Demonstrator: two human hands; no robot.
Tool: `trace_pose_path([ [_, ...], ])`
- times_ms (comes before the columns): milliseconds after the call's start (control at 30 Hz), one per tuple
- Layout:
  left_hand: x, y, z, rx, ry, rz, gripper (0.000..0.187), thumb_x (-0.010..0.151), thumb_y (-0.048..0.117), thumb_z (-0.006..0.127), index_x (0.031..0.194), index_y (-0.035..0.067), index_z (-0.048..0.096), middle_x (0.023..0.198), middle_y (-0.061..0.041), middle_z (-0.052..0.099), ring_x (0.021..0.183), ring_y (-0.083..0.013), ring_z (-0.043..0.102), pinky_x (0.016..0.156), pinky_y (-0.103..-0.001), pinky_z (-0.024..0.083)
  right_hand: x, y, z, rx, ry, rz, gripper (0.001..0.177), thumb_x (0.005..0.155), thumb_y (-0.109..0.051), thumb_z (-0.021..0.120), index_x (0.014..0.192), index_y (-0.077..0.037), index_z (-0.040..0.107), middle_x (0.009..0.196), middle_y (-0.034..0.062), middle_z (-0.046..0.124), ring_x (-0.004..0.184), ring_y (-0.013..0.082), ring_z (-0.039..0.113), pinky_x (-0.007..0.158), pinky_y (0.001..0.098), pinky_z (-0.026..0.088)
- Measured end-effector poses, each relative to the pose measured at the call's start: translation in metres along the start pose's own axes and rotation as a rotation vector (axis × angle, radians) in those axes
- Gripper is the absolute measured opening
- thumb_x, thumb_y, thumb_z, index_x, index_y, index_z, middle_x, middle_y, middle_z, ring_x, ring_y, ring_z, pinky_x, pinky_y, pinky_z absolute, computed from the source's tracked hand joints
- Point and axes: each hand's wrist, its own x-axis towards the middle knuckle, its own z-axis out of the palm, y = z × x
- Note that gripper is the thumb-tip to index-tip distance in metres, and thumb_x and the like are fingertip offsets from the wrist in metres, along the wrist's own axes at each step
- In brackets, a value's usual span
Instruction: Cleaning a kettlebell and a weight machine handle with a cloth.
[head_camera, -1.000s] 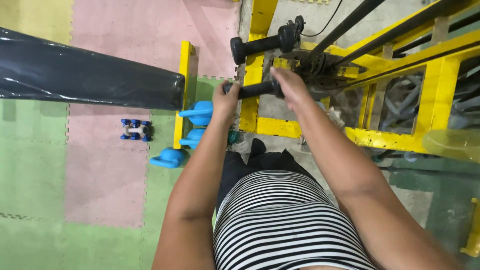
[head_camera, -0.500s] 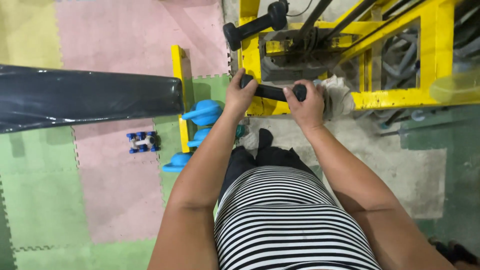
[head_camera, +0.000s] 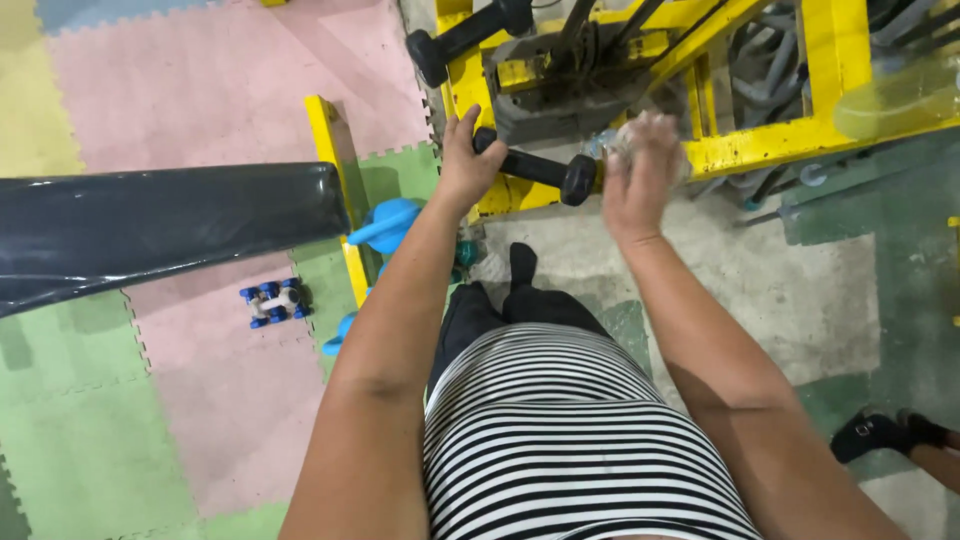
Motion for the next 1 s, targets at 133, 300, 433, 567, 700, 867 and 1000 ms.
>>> trace_pose_path([
  [133, -0.008, 0.008, -0.003, -0.018, 0.136, 0.145, 0.062, 0.082, 0.023, 0.077, 0.136, 0.003, 0.053, 0.135, -0.025, 0.054, 0.130, -0.0430, 0.051, 0.113, -0.049, 0.042, -0.011, 0.019, -0.021, -0.002, 0.019, 0.059, 0.061, 0.104, -0.028, 0.065, 0.157, -0.007, 0.042, 0.167, 0.0221, 0.035, 0.158, 0.0419, 0.022, 0.126, 0.0548, 0.012],
  [300, -0.009, 0.018, -0.004, 0.081, 0.265, 0.293, 0.049, 0.078, 0.021, 0.081, 0.123, 0.011, 0.063, 0.126, -0.021, 0.058, 0.122, -0.0428, 0.053, 0.105, -0.050, 0.043, -0.025, 0.069, -0.006, 0.005, 0.013, -0.059, 0.046, 0.101, -0.012, 0.063, 0.146, -0.006, 0.057, 0.156, 0.0236, 0.045, 0.146, 0.0394, 0.037, 0.119, 0.0487, 0.030],
  [433, -0.011, 0.031, -0.010, 0.046, 0.184, 0.248, 0.038, 0.082, 0.022, 0.077, 0.119, 0.015, 0.071, 0.114, -0.015, 0.071, 0.110, -0.0370, 0.063, 0.098, -0.044, 0.048, 0.004, 0.090, 0.006, 0.494, 0.335, 0.354, 0.033, 0.110, -0.009, 0.060, 0.142, -0.010, 0.063, 0.132, 0.0112, 0.073, 0.118, 0.0239, 0.070, 0.106, 0.0368, 0.054],
  [567, -0.005, 0.025, -0.005, -0.163, 0.069, 0.107, 0.037, 0.088, 0.037, 0.073, 0.112, 0.009, 0.071, 0.100, -0.011, 0.076, 0.096, -0.0262, 0.073, 0.088, -0.035, 0.055, 0.032, 0.002, -0.013, 0.723, 0.151, 0.241, 0.037, 0.107, -0.010, 0.063, 0.144, -0.012, 0.060, 0.139, 0.0085, 0.068, 0.123, 0.0187, 0.069, 0.107, 0.0323, 0.057],
  [700, 0.016, 0.000, 0.008, -0.549, 0.034, 0.055, 0.059, 0.109, 0.049, 0.041, 0.109, 0.000, 0.074, 0.099, -0.009, 0.075, 0.095, -0.0180, 0.066, 0.088, -0.033, 0.054, 0.055, -0.096, -0.009, 0.428, -0.287, -0.304, 0.048, 0.097, -0.008, 0.070, 0.144, -0.009, 0.058, 0.148, 0.0159, 0.055, 0.131, 0.0328, 0.057, 0.104, 0.0409, 0.053],
  [867, 0.020, -0.004, 0.014, -0.527, 0.116, -0.052, 0.062, 0.108, 0.050, 0.040, 0.109, -0.002, 0.073, 0.101, -0.010, 0.075, 0.094, -0.0158, 0.065, 0.090, -0.033, 0.053, 0.063, -0.091, -0.006, 0.203, -0.397, -0.560, 0.050, 0.097, -0.007, 0.067, 0.146, -0.003, 0.059, 0.153, 0.0179, 0.054, 0.135, 0.0379, 0.054, 0.108, 0.0450, 0.046],
  [1000, 0.005, 0.008, 0.017, -0.482, 0.169, -0.086, 0.063, 0.107, 0.050, 0.037, 0.101, 0.002, 0.077, 0.094, -0.007, 0.078, 0.089, -0.0147, 0.069, 0.087, -0.031, 0.055, 0.047, -0.066, -0.056, 0.148, -0.508, -0.811, 0.042, 0.093, -0.008, 0.071, 0.134, -0.003, 0.066, 0.149, 0.0203, 0.056, 0.136, 0.0399, 0.055, 0.114, 0.0457, 0.045],
])
